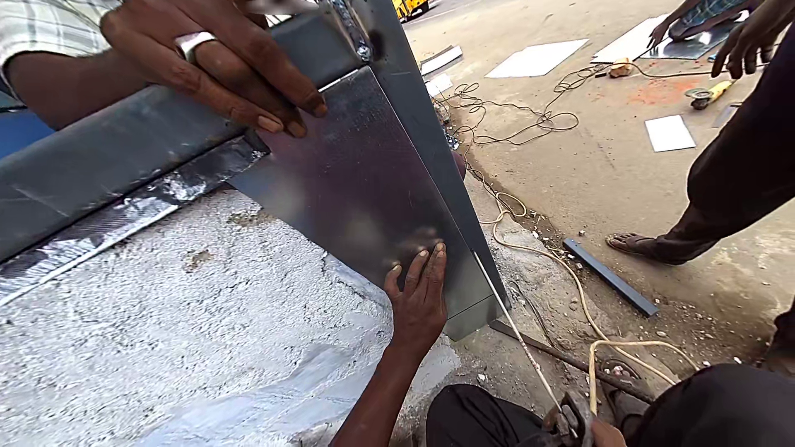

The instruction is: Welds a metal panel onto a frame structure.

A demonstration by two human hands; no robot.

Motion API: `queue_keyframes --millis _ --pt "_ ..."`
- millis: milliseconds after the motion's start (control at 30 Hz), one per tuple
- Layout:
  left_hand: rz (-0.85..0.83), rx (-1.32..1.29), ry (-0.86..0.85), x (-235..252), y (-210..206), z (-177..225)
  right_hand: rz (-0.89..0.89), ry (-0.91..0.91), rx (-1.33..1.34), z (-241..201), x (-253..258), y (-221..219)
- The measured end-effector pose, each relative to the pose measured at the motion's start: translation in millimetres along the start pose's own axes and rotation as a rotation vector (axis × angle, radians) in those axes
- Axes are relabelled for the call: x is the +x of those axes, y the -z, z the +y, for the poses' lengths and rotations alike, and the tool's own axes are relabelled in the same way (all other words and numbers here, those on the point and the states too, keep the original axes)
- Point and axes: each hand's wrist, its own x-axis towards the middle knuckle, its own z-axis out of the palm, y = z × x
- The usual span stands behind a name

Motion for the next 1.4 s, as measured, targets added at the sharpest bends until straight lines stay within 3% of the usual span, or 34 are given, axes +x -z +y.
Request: queue_keyframes --millis 367,467,567,1133,1267,1400 --pt "-0.006 -0.024 0.008 1 2 4 0.062 -0.003 -0.078 -3 -2 2" --pt "-0.023 -0.025 0.018 0 2 4 -0.013 0.052 -0.133 -3 -5 3" --pt "-0.053 -0.03 0.018 3 5 5 0.022 0.101 -0.184 1 -8 5" --pt "-0.029 -0.038 0.017 2 3 1 -0.041 0.118 -0.228 7 -1 -8" --pt "-0.196 -0.217 0.15 7 23 8 -0.002 0.103 -0.287 4 -9 -7" --pt "-0.054 -0.088 0.057 3 6 2 -0.069 0.072 -0.236 0 -2 -3"
